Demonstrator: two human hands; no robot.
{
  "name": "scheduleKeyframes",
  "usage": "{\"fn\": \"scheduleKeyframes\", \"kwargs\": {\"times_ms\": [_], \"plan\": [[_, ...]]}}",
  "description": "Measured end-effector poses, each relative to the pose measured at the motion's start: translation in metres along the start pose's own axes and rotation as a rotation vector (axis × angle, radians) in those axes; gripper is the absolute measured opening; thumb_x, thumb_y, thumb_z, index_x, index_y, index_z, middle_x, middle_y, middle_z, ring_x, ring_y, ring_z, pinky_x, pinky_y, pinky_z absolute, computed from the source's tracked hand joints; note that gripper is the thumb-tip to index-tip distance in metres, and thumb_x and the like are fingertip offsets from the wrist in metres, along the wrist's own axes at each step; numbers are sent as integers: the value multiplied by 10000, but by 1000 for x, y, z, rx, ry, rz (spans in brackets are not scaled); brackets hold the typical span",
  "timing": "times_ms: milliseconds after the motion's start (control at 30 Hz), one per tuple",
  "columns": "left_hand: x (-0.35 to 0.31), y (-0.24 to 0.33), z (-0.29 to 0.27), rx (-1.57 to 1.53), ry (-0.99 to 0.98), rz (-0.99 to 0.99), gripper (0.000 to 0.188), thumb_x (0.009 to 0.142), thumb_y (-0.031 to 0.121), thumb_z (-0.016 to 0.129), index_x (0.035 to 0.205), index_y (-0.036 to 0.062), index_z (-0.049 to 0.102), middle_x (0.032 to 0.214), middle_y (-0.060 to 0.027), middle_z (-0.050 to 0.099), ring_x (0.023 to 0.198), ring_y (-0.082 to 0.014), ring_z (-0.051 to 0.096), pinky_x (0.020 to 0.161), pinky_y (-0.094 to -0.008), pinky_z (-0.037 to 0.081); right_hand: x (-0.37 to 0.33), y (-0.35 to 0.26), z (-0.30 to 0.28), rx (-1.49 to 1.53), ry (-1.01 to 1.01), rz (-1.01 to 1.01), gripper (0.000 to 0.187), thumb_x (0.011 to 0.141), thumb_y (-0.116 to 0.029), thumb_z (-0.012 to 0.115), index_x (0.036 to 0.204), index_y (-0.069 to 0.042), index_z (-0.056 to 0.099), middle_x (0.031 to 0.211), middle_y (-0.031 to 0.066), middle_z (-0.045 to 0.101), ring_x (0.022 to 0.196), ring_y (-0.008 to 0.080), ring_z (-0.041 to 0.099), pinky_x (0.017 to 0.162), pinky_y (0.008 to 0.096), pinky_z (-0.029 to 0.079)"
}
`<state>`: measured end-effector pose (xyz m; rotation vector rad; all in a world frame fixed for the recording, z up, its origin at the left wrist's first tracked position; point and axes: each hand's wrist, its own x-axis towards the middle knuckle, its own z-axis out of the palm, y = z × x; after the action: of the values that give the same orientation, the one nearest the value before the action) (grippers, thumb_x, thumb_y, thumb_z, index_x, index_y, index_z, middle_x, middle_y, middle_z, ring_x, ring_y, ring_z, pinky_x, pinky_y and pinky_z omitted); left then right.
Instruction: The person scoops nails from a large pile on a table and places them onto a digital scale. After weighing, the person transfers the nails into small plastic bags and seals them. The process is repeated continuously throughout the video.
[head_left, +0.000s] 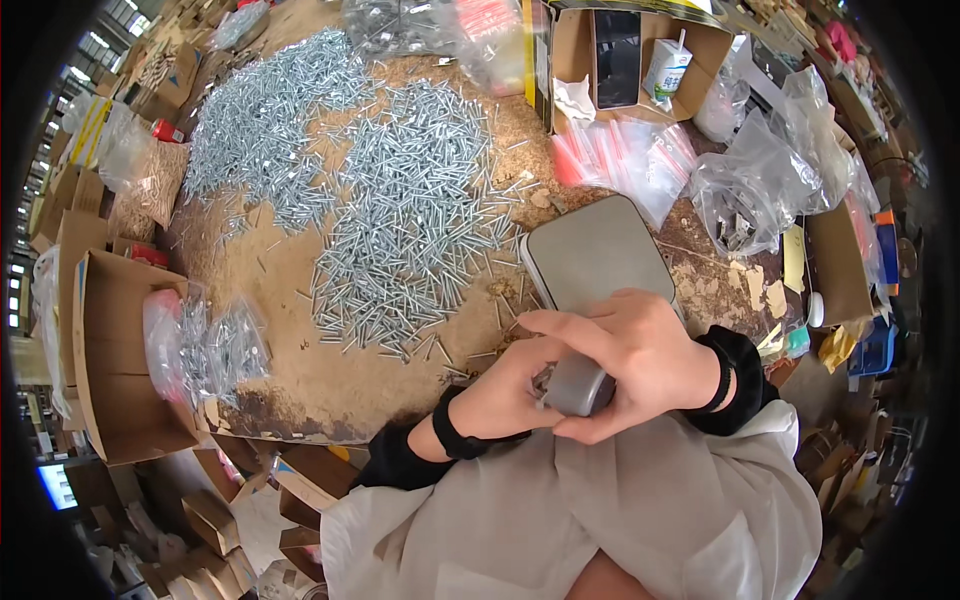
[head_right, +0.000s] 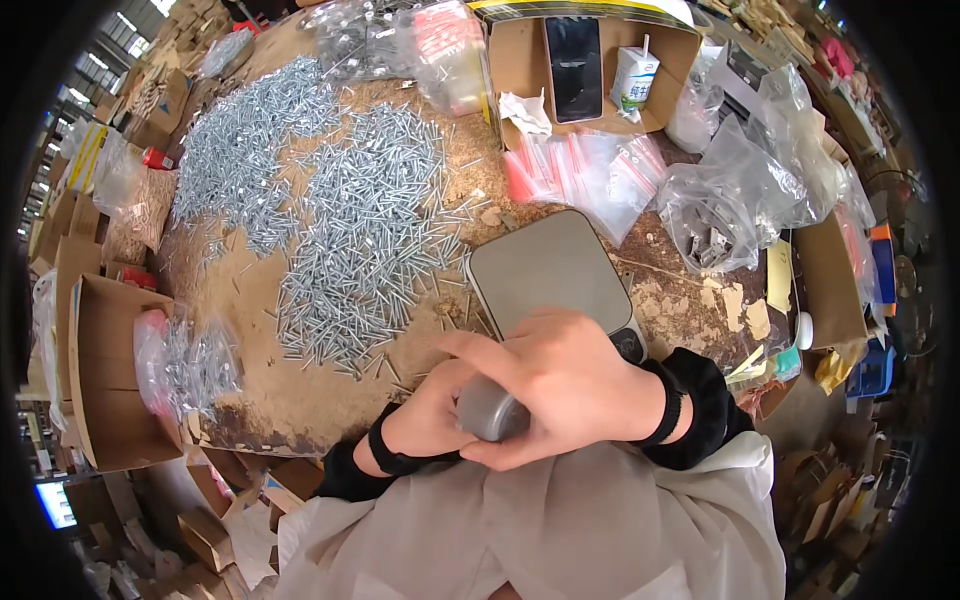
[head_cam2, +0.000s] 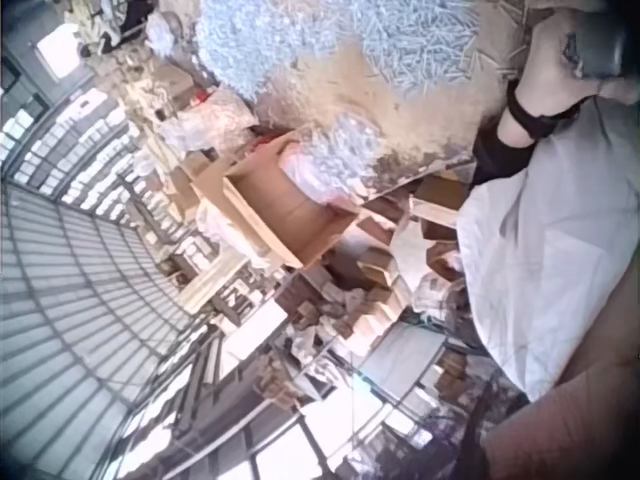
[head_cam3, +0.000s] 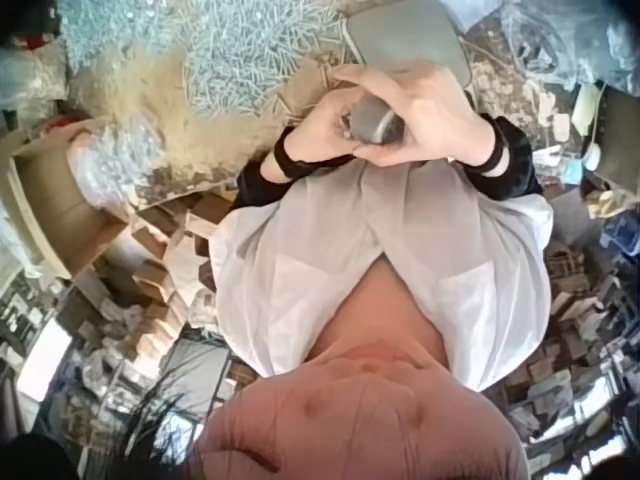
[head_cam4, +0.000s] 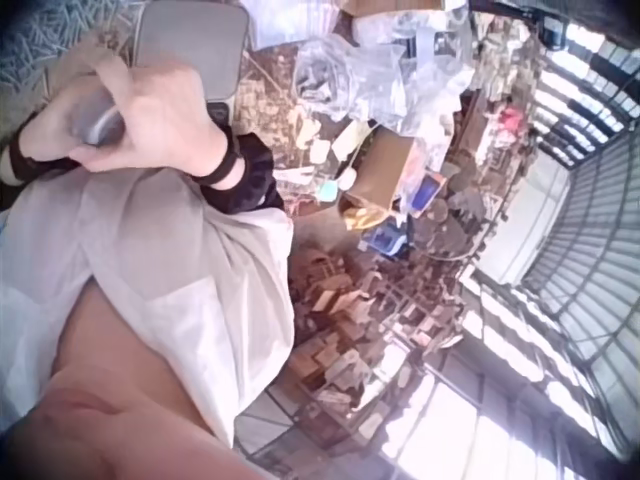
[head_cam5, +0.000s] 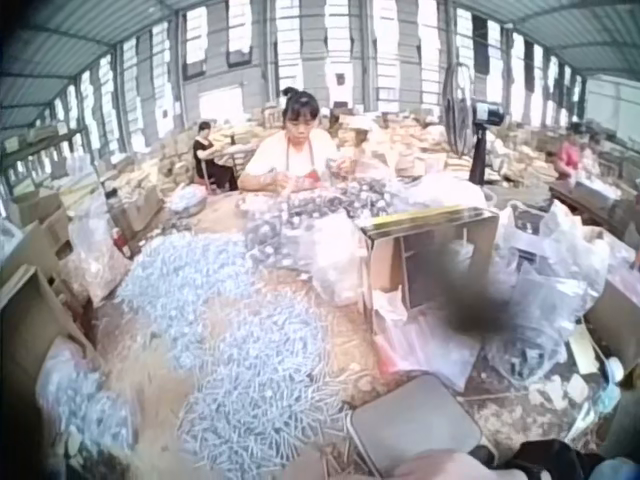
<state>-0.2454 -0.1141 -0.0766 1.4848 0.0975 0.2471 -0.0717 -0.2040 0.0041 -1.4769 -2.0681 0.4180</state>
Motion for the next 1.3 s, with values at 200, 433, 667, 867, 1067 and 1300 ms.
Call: {"fn": "scheduleKeyframes", "kwargs": {"times_ms": [200,433,667,867,1067,1300], "plan": [[4,0,0,-97,-67,-151,463,803,100,790,1213,16,593,1094,-51,652,1027,-136,613,935,-313,475,-24,19,6,454,165,187,746,721,-402,771,1321,-12,562,753,100,632,646,297,620,624,359,486],[7,0,6,-197,-43,-21,617,832,-63,687,1371,68,417,875,-7,554,828,-98,545,750,-233,436,-44,39,6,-116,273,419,641,759,-207,762,1332,-17,545,1207,201,583,1176,395,530,990,422,430],[7,7,5,-109,-133,-63,989,821,-88,646,1559,104,15,926,-26,542,829,-104,544,721,-226,425,-48,9,8,37,120,-76,424,752,-210,791,1150,-133,672,1340,143,508,1372,389,407,1130,596,294],[-3,-6,-1,-63,-228,17,1032,814,-3,721,1559,46,9,1401,-118,411,1269,-198,464,1070,-360,376,-45,12,17,193,119,-149,69,873,-162,695,897,-108,660,1264,95,547,1343,330,439,1156,582,272],[-9,-10,-1,-55,35,72,398,883,8,690,1254,-22,546,1266,-128,549,1189,-217,532,1000,-334,427,-50,8,15,191,356,-143,95,859,-131,695,888,-84,617,1073,57,611,972,276,627,950,467,474],[-2,18,6,365,235,253,140,873,31,678,995,-35,697,1034,-144,689,948,-244,660,825,-315,508,-50,8,23,91,488,-121,107,837,-129,696,849,-80,601,1007,39,611,800,235,633,627,343,512]]}}
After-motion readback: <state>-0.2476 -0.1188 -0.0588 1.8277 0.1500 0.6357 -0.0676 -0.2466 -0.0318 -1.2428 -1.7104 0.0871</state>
